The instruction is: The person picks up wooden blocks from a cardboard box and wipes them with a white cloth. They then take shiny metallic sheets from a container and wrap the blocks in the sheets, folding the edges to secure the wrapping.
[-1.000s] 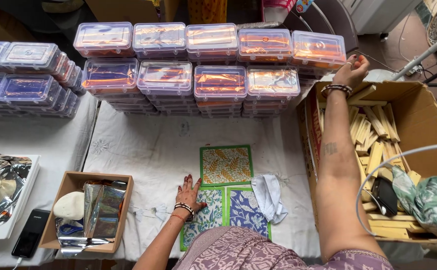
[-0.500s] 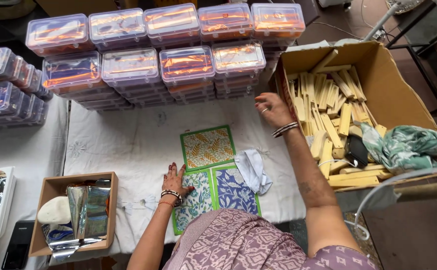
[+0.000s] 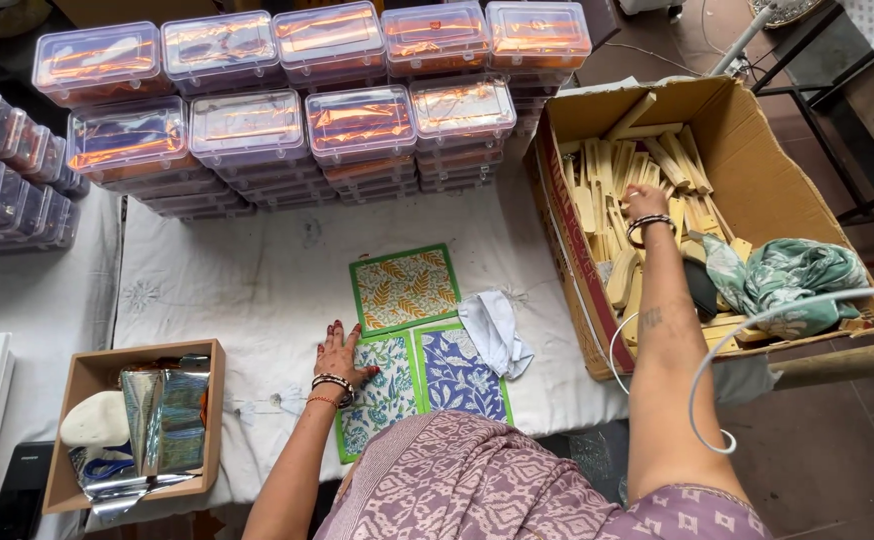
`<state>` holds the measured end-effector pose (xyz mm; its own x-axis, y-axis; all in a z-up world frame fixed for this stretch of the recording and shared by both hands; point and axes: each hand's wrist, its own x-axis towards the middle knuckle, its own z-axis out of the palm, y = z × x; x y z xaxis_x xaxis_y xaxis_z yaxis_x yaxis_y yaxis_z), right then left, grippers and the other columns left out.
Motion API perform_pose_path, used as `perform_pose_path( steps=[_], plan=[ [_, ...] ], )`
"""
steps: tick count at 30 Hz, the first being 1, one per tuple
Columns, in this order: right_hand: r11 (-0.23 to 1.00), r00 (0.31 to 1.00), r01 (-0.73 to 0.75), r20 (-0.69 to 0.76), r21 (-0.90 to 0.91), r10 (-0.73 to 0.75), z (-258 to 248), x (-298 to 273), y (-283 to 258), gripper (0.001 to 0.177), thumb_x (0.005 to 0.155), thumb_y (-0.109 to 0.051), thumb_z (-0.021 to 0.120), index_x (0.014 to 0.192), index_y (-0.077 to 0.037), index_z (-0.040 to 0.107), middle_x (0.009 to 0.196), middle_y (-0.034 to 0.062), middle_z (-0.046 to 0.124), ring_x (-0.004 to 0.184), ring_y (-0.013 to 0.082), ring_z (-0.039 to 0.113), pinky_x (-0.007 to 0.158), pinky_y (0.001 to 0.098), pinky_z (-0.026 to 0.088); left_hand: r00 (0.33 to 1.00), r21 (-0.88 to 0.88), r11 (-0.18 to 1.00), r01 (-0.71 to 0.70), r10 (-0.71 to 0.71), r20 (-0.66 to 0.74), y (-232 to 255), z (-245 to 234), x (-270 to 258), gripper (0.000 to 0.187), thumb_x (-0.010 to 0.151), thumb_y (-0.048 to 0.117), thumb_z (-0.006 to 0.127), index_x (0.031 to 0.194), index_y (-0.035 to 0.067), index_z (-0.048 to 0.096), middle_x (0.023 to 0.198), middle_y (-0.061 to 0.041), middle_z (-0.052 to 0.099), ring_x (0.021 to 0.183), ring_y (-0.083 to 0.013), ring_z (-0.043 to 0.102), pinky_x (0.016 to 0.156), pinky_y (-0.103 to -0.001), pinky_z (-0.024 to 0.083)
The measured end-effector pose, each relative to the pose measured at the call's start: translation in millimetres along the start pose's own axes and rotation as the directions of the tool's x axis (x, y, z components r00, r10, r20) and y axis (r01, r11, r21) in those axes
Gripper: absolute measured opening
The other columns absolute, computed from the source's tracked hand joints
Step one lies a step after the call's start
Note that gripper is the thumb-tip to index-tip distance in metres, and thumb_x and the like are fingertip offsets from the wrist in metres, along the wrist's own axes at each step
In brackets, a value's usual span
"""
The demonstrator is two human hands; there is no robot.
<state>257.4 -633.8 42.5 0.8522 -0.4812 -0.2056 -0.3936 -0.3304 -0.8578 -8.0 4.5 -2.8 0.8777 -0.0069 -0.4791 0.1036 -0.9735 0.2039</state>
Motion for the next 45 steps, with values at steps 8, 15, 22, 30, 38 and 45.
perform_pose_path(
  steps=[8,15,22,30,38,45],
  plan=[
    [0.873,0.997,-0.02,0.049,-0.488,0.051,51.6,-25.8,-13.4,0.041,0.094,-0.027,0.075,0.131,-0.011,0.067,0.124,0.0133,0.07,0.106,0.0257,0.066,0.1,0.0412,0.049,1.0,-0.011,1.0,-0.004,0.004,-0.013,-2.1,3.0,0.7,0.112,0.074,0.059,0.084,0.162,0.03,0.021,0.171,-0.011,0.007,0.159,-0.027,0.01,0.128,-0.043,0.018],
    [0.945,0.946,-0.121,-0.323,-0.303,0.018,36.2,41.4,10.8,0.031,0.094,-0.022,0.074,0.122,-0.009,0.068,0.112,0.0135,0.073,0.1,0.0242,0.071,0.088,0.0437,0.059,1.0,-0.006,1.0,-0.005,0.005,-0.013,-1.7,2.8,0.4,0.11,0.074,0.06,0.083,0.161,0.03,0.021,0.171,-0.011,0.007,0.159,-0.0265,0.01,0.128,-0.044,0.017],
    [0.788,0.834,-0.024,-0.447,-0.615,-0.323,32.3,37.0,-1.6,0.028,0.089,-0.019,0.077,0.116,-0.014,0.071,0.119,0.0137,0.068,0.109,0.0271,0.06,0.094,0.0435,0.051,1.0,-0.011,1.0,0.015,-0.015,0.013,1.1,0.4,-0.9,0.11,0.075,0.058,0.083,0.161,0.03,0.021,0.172,-0.01,0.007,0.159,-0.026,0.009,0.128,-0.043,0.016],
    [0.624,0.996,-0.079,-0.042,-0.778,0.074,79.9,9.7,-51.6,0.067,0.102,-0.039,0.064,0.158,-0.021,0.032,0.113,0.0217,0.07,0.099,0.0306,0.062,0.092,0.0485,0.048,1.0,0.001,1.0,0.019,-0.019,0.025,-0.5,2.8,0.6,0.111,0.076,0.06,0.082,0.161,0.03,0.018,0.172,-0.009,0.003,0.159,-0.0256,0.007,0.129,-0.042,0.014],
    [0.73,0.985,-0.15,-0.037,-0.667,0.169,69.6,73.8,12.7,0.043,0.101,-0.032,0.065,0.126,0.003,0.065,0.108,0.0206,0.068,0.093,0.0325,0.068,0.087,0.045,0.057,0.999,0.004,1.0,0.024,-0.024,0.038,1.3,-0.4,-0.5,0.11,0.077,0.061,0.08,0.161,0.032,0.016,0.172,-0.009,0.003,0.159,-0.0251,0.007,0.129,-0.042,0.014],
    [0.831,0.886,-0.283,-0.201,0.479,0.418,0.4,92.8,56.4,0.023,0.103,-0.014,0.046,0.113,0.001,0.061,0.082,0.0136,0.07,0.061,0.021,0.064,0.045,0.0332,0.044,0.999,0.01,1.0,0.02,-0.021,0.028,-0.8,4.2,1.8,0.112,0.075,0.064,0.08,0.162,0.033,0.015,0.172,-0.008,0.004,0.159,-0.0249,0.009,0.128,-0.044,0.016]
  ],
)
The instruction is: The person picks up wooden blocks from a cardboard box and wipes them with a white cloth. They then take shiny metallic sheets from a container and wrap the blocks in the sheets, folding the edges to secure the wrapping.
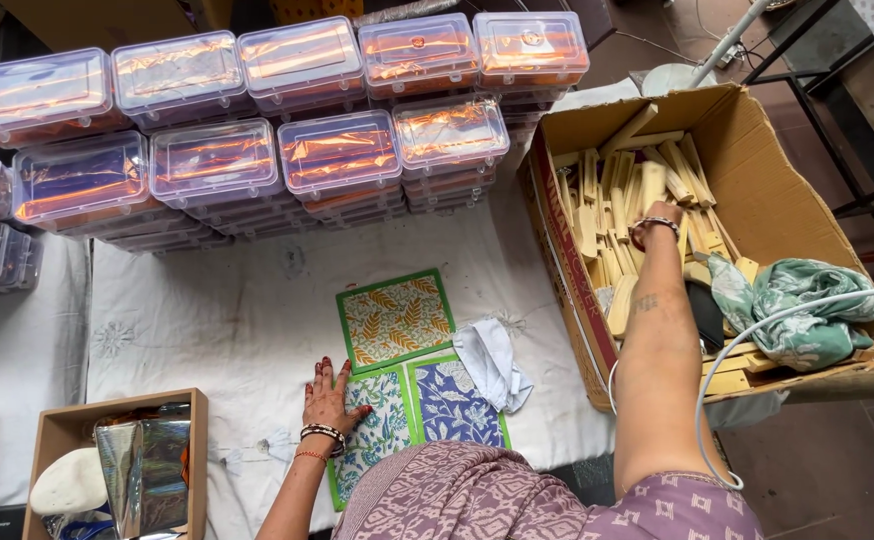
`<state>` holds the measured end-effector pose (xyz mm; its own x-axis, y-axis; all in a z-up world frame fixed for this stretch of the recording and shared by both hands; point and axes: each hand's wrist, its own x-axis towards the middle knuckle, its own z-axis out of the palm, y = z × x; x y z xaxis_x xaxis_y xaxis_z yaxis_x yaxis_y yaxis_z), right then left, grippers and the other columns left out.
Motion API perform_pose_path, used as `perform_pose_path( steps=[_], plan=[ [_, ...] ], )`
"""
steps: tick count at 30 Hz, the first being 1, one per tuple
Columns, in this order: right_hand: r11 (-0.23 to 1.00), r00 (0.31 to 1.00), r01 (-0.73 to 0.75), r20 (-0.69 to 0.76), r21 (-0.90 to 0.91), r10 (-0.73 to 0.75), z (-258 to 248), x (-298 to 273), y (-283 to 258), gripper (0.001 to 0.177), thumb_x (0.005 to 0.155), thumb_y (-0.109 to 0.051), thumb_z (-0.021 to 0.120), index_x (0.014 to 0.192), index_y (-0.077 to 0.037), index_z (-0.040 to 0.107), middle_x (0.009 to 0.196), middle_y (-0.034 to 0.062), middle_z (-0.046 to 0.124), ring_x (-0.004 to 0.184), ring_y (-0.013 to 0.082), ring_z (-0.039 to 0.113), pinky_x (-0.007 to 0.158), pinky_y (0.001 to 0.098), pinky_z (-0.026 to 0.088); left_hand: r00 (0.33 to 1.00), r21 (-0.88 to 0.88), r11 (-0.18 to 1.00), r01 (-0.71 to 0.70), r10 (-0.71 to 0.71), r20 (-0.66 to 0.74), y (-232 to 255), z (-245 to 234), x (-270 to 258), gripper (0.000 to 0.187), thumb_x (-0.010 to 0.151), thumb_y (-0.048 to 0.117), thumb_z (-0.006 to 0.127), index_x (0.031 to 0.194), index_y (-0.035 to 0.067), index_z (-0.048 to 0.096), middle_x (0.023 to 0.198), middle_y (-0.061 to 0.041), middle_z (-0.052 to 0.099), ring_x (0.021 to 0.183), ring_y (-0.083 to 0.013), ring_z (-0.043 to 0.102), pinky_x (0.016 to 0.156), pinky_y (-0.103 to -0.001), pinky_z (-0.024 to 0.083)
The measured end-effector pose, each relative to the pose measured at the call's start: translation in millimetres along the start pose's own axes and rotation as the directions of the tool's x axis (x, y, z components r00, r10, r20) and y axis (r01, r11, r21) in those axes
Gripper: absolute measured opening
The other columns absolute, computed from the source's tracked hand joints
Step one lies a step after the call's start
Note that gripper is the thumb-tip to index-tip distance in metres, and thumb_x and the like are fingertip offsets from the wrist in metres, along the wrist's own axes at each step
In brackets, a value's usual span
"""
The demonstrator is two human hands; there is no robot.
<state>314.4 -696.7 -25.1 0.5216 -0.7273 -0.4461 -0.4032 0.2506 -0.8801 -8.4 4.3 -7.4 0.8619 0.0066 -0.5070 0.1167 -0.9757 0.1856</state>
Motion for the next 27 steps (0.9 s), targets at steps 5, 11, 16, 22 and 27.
perform_pose_path(
  steps=[5,11,16,22,27],
  plan=[
    [0.969,0.978,0.186,-0.067,-0.163,-0.199,-24.1,-53.1,-19.7,0.029,0.101,-0.027,0.064,0.11,0.001,0.065,0.087,0.0125,0.072,0.061,0.0209,0.068,0.047,0.033,0.054,1.0,0.01,1.0,0.01,-0.01,0.019,0.9,-0.7,0.6,0.112,0.076,0.064,0.08,0.162,0.033,0.015,0.172,-0.008,0.003,0.159,-0.0246,0.008,0.128,-0.044,0.016],
    [0.758,0.939,0.229,-0.068,-0.61,-0.338,-14.4,-31.4,-7.4,0.028,0.096,-0.024,0.07,0.117,-0.005,0.07,0.109,0.017,0.073,0.094,0.0319,0.072,0.08,0.0442,0.057,0.999,0.01,1.0,0.017,-0.018,0.031,1.0,-1.1,0.5,0.113,0.076,0.064,0.079,0.162,0.034,0.013,0.172,-0.006,0.001,0.159,-0.0241,0.006,0.128,-0.043,0.015],
    [0.449,0.912,0.252,0.055,-0.857,-0.408,10.7,-49.5,-8.2,0.031,0.097,-0.025,0.07,0.123,-0.007,0.067,0.113,0.0209,0.071,0.106,0.0381,0.068,0.093,0.0528,0.053,0.999,0.013,1.0,0.025,-0.025,0.03,0.2,0.1,0.2,0.111,0.077,0.064,0.078,0.162,0.035,0.013,0.172,-0.005,0.001,0.159,-0.0235,0.006,0.129,-0.043,0.015],
    [0.223,0.881,0.229,0.104,-0.948,-0.462,32.2,-54.2,11.5,0.039,0.092,-0.025,0.074,0.123,-0.003,0.064,0.123,0.022,0.062,0.102,0.0344,0.068,0.087,0.0491,0.053,0.998,0.028,0.999,0.031,-0.032,0.05,2.5,-4.4,-1.3,0.112,0.077,0.066,0.078,0.162,0.034,0.012,0.172,-0.006,-0.001,0.159,-0.0232,0.004,0.129,-0.042,0.013],
    [0.328,0.935,0.095,-0.029,-0.94,-0.353,53.0,81.4,76.8,0.024,0.111,-0.022,0.05,0.123,-0.008,0.065,0.126,0.0192,0.065,0.099,0.0279,0.069,0.09,0.0384,0.055,0.997,0.053,0.998,0.03,-0.034,0.075,3.6,-7.1,-1.6,0.112,0.078,0.067,0.076,0.162,0.035,0.009,0.173,-0.005,-0.004,0.16,-0.0232,0.003,0.129,-0.042,0.012]
  ],
)
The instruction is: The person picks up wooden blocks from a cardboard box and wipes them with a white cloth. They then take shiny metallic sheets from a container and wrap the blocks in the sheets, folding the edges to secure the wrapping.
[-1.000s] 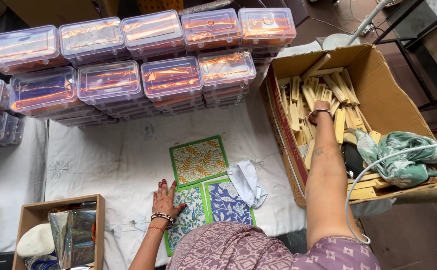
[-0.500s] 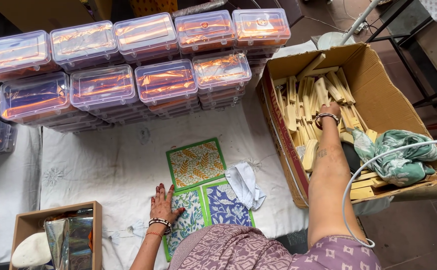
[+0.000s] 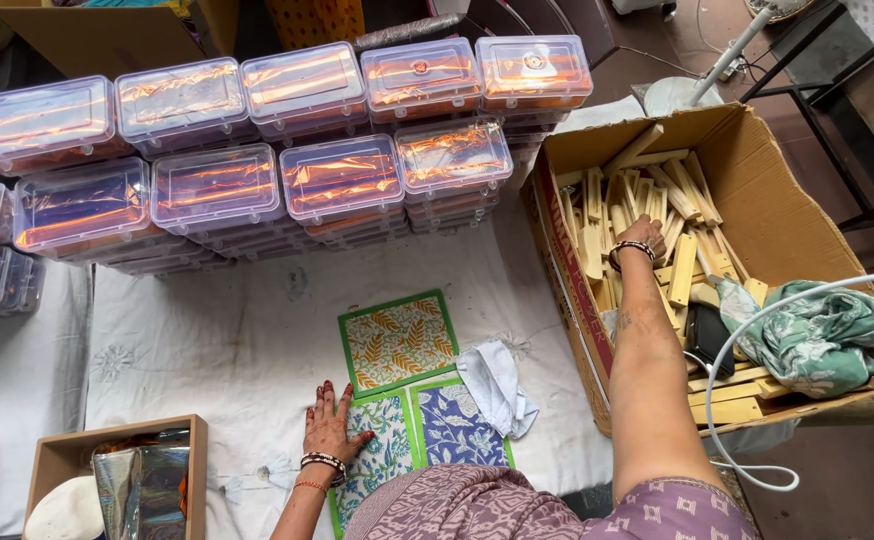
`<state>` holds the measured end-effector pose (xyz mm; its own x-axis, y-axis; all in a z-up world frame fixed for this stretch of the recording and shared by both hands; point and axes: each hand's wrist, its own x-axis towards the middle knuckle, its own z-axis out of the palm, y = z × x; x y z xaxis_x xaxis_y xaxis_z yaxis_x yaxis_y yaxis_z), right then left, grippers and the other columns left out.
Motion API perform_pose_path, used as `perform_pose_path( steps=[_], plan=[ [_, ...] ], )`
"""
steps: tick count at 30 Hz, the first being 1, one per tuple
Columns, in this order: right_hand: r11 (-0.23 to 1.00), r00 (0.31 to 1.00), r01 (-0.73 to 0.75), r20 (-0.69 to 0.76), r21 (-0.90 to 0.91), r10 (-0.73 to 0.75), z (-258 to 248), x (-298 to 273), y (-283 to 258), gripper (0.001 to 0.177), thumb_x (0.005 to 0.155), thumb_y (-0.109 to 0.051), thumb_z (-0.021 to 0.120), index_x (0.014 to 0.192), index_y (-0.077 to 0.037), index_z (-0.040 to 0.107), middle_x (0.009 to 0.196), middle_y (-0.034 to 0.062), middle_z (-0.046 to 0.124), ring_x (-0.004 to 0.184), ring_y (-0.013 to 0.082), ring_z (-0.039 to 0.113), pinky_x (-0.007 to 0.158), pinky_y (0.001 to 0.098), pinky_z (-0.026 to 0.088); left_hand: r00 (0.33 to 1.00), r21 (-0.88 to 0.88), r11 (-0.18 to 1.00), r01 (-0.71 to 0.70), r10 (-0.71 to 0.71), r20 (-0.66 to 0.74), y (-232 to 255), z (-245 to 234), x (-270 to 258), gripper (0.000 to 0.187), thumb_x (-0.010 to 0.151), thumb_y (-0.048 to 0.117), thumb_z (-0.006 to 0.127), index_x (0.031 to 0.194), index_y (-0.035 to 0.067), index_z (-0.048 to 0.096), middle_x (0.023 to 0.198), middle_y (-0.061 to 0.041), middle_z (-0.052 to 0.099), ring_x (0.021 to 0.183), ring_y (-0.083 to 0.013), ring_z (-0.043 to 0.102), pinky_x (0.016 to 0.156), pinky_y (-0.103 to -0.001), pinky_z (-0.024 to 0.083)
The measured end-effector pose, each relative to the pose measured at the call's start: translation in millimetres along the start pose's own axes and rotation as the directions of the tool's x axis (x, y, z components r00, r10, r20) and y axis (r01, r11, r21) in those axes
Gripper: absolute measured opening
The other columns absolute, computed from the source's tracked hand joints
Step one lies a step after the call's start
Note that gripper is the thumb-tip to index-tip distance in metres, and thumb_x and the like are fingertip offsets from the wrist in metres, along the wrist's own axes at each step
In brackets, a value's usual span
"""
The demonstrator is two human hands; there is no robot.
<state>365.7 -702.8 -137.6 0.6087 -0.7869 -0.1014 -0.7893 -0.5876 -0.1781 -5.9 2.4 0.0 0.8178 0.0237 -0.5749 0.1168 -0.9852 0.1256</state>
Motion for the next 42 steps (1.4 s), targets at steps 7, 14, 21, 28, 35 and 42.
perform_pose_path(
  steps=[7,14,21,28,35,42],
  plan=[
    [0.997,0.991,0.073,0.116,-0.021,-0.07,-162.5,-120.0,-36.2,0.062,0.095,-0.057,0.068,0.129,-0.005,0.062,0.139,0.0178,0.053,0.106,0.0324,0.063,0.087,0.046,0.052,1.0,-0.002,1.0,0.001,-0.001,-0.004,-1.8,4.6,1.3,0.112,0.079,0.067,0.075,0.162,0.037,0.007,0.173,-0.004,-0.005,0.159,-0.0225,0.002,0.129,-0.041,0.012],
    [0.978,0.987,0.14,0.095,-0.156,-0.126,-96.6,-36.1,32.8,0.063,0.1,-0.055,0.064,0.14,-0.007,0.058,0.15,0.0167,0.05,0.132,0.0371,0.053,0.1,0.0582,0.051,1.0,0.007,1.0,0.014,-0.014,0.028,1.2,-1.7,0.3,0.112,0.08,0.068,0.075,0.162,0.036,0.006,0.173,-0.005,-0.006,0.16,-0.0231,0.001,0.129,-0.042,0.012],
    [0.994,0.981,0.098,0.172,-0.041,-0.089,-143.2,-101.6,-66.3,0.1,0.087,-0.066,0.068,0.157,-0.006,0.03,0.154,0.0269,0.041,0.14,0.0432,0.043,0.111,0.0595,0.041,0.998,-0.003,1.0,0.026,-0.026,0.059,0.5,-0.7,1.5,0.111,0.081,0.066,0.075,0.163,0.036,0.006,0.173,-0.005,-0.005,0.16,-0.0232,0.004,0.129,-0.041,0.015],
    [0.934,0.991,-0.078,0.131,0.348,0.034,-126.4,-49.6,-48.3,0.083,0.102,-0.065,0.06,0.147,0.005,0.051,0.152,0.0304,0.052,0.141,0.0477,0.047,0.12,0.0552,0.038,0.998,0.007,1.0,0.021,-0.022,0.064,0.9,-2.5,2.2,0.109,0.082,0.065,0.075,0.162,0.035,0.008,0.173,-0.006,-0.004,0.16,-0.024,0.005,0.129,-0.042,0.012],
    [0.95,0.994,-0.01,0.106,0.312,-0.024,-106.0,-59.4,-61.9,0.048,0.098,-0.041,0.061,0.135,-0.01,0.066,0.15,0.0204,0.048,0.134,0.0422,0.051,0.113,0.0531,0.042,0.996,0.002,1.0,0.025,-0.025,0.082,-1.9,2.0,6.8,0.11,0.082,0.063,0.075,0.162,0.034,0.006,0.173,-0.007,-0.004,0.159,-0.0252,0.006,0.129,-0.043,0.012],
    [0.993,0.988,0.097,0.118,0.068,-0.104,-97.9,-55.5,-72.5,0.044,0.105,-0.033,0.056,0.137,-0.003,0.057,0.137,0.0237,0.057,0.127,0.0387,0.057,0.105,0.0548,0.047,0.998,0.015,1.0,0.009,-0.01,0.061,-1.8,1.5,5.0,0.111,0.08,0.068,0.075,0.161,0.034,0.006,0.172,-0.006,-0.006,0.16,-0.0248,0.003,0.129,-0.045,0.009]
  ],
)
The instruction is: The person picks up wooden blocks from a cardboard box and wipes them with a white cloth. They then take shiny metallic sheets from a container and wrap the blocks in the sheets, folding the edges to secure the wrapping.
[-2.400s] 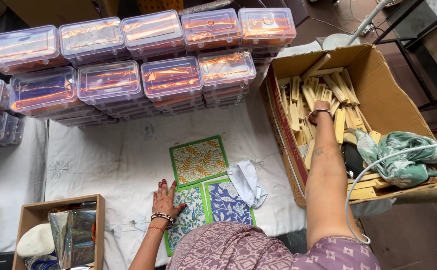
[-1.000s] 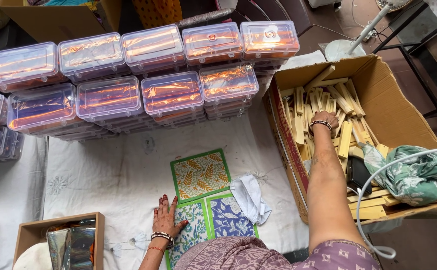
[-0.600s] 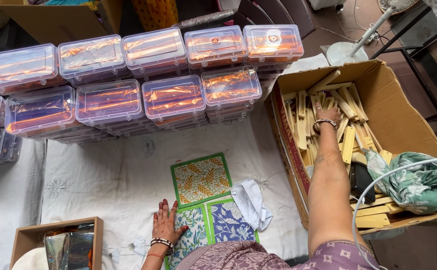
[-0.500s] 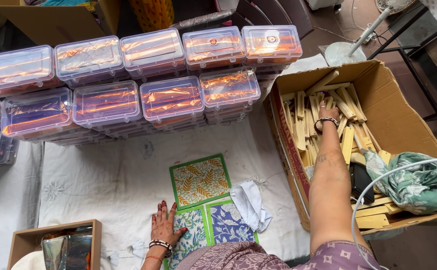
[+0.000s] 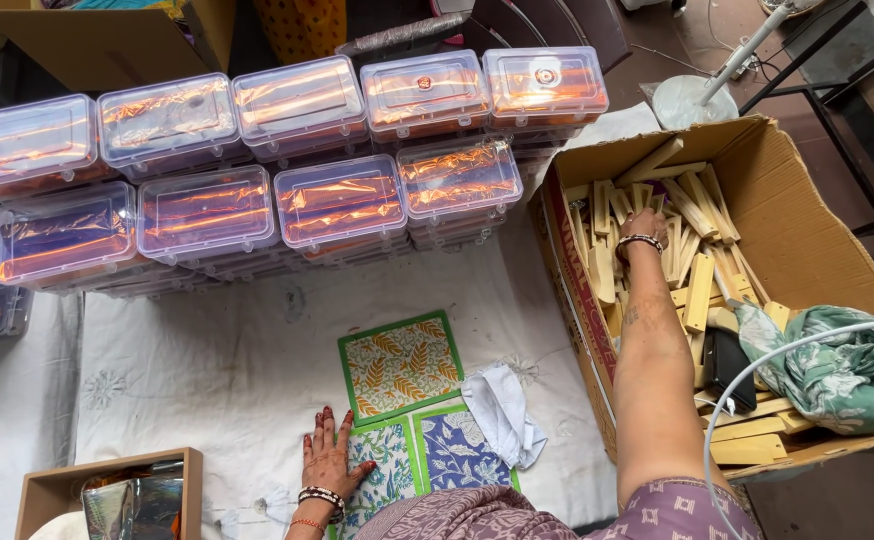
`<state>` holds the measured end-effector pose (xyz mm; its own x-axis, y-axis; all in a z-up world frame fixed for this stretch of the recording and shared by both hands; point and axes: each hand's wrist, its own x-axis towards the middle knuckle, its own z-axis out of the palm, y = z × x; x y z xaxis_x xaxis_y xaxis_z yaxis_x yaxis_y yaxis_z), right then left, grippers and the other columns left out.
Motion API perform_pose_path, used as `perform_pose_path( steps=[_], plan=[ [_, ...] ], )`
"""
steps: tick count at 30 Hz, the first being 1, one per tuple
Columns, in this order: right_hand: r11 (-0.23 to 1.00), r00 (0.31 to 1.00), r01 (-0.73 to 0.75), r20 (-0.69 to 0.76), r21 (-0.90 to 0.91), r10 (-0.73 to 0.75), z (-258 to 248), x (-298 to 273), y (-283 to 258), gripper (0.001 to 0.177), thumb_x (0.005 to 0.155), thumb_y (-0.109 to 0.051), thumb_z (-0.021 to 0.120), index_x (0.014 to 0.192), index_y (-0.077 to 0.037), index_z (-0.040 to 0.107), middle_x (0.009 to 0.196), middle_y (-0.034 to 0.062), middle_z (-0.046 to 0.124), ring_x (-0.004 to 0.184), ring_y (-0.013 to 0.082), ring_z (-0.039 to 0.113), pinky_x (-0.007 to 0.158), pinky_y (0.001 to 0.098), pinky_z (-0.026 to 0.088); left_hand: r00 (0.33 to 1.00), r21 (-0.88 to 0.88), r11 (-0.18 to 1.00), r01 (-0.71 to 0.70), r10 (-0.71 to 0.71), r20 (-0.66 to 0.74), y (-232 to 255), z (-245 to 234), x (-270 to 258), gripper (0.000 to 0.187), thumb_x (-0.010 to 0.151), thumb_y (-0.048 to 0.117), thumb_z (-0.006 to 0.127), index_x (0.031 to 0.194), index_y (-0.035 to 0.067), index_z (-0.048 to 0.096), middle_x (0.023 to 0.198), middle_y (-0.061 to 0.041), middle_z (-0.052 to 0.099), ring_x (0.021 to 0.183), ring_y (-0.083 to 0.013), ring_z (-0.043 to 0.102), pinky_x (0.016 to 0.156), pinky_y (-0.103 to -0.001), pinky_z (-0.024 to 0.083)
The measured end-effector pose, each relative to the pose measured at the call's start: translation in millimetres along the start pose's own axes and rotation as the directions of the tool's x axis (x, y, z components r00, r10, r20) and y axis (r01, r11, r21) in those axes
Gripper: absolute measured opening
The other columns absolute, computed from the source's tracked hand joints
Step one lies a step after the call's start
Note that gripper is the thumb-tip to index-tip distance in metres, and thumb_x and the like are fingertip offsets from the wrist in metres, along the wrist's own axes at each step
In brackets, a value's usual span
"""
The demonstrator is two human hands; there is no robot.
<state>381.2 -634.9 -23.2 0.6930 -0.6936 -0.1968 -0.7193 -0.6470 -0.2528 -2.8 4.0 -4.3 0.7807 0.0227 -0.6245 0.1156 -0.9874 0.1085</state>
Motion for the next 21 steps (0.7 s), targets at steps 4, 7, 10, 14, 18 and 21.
perform_pose_path(
  steps=[4,7,10,14,18,21],
  plan=[
    [0.999,0.997,-0.031,0.068,-0.033,0.033,7.8,-3.1,-4.6,0.041,0.111,-0.029,0.05,0.14,-0.002,0.057,0.135,0.0238,0.064,0.123,0.037,0.066,0.109,0.0517,0.05,1.0,0.007,1.0,0.0,0.0,0.004,-0.5,3.6,2.9,0.111,0.081,0.069,0.074,0.161,0.034,0.006,0.172,-0.006,-0.008,0.16,-0.0252,0.0,0.129,-0.045,0.008],
    [0.999,0.999,-0.018,-0.028,0.05,0.019,8.3,-4.7,-12.8,0.052,0.1,-0.03,0.058,0.143,-0.004,0.043,0.144,0.0227,0.046,0.129,0.0416,0.05,0.104,0.0569,0.043,1.0,0.007,1.0,0.011,-0.011,0.019,-2.0,4.8,3.8,0.112,0.081,0.067,0.074,0.163,0.034,0.005,0.173,-0.006,-0.006,0.159,-0.0242,0.004,0.13,-0.044,0.009],
    [0.995,0.997,-0.074,0.039,0.072,0.071,-3.3,-19.2,-20.4,0.057,0.098,-0.03,0.058,0.145,-0.008,0.034,0.148,0.0241,0.036,0.133,0.0444,0.041,0.108,0.0596,0.035,1.0,0.0,1.0,0.001,-0.001,0.009,-1.8,4.1,2.7,0.112,0.081,0.067,0.074,0.162,0.033,0.005,0.172,-0.007,-0.006,0.16,-0.0244,0.002,0.129,-0.045,0.008],
    [0.98,0.986,-0.158,0.073,0.121,0.15,-26.6,-46.7,-24.7,0.065,0.099,-0.044,0.057,0.151,-0.011,0.035,0.153,0.024,0.038,0.141,0.0444,0.04,0.115,0.0601,0.034,1.0,-0.009,1.0,-0.002,0.002,-0.001,-2.1,2.4,1.3,0.111,0.081,0.067,0.074,0.162,0.034,0.005,0.172,-0.006,-0.007,0.16,-0.0242,0.0,0.129,-0.046,0.007],
    [0.977,0.986,-0.165,0.059,0.133,0.158,-14.1,-28.6,-6.6,0.078,0.1,-0.055,0.061,0.156,-0.009,0.033,0.156,0.0243,0.04,0.144,0.044,0.04,0.118,0.0612,0.032,1.0,-0.004,1.0,-0.017,0.017,-0.014,-4.3,8.2,3.9,0.111,0.081,0.067,0.074,0.162,0.032,0.005,0.172,-0.007,-0.008,0.16,-0.0245,-0.001,0.129,-0.047,0.006],
    [0.972,0.984,-0.178,0.029,0.152,0.176,2.5,-8.4,7.2,0.09,0.09,-0.053,0.072,0.152,-0.001,0.033,0.152,0.0281,0.039,0.137,0.0428,0.043,0.11,0.0575,0.039,1.0,-0.011,1.0,-0.019,0.019,-0.012,-4.4,8.1,4.0,0.112,0.081,0.067,0.073,0.162,0.032,0.005,0.172,-0.007,-0.008,0.16,-0.0244,-0.001,0.129,-0.047,0.006]
  ],
)
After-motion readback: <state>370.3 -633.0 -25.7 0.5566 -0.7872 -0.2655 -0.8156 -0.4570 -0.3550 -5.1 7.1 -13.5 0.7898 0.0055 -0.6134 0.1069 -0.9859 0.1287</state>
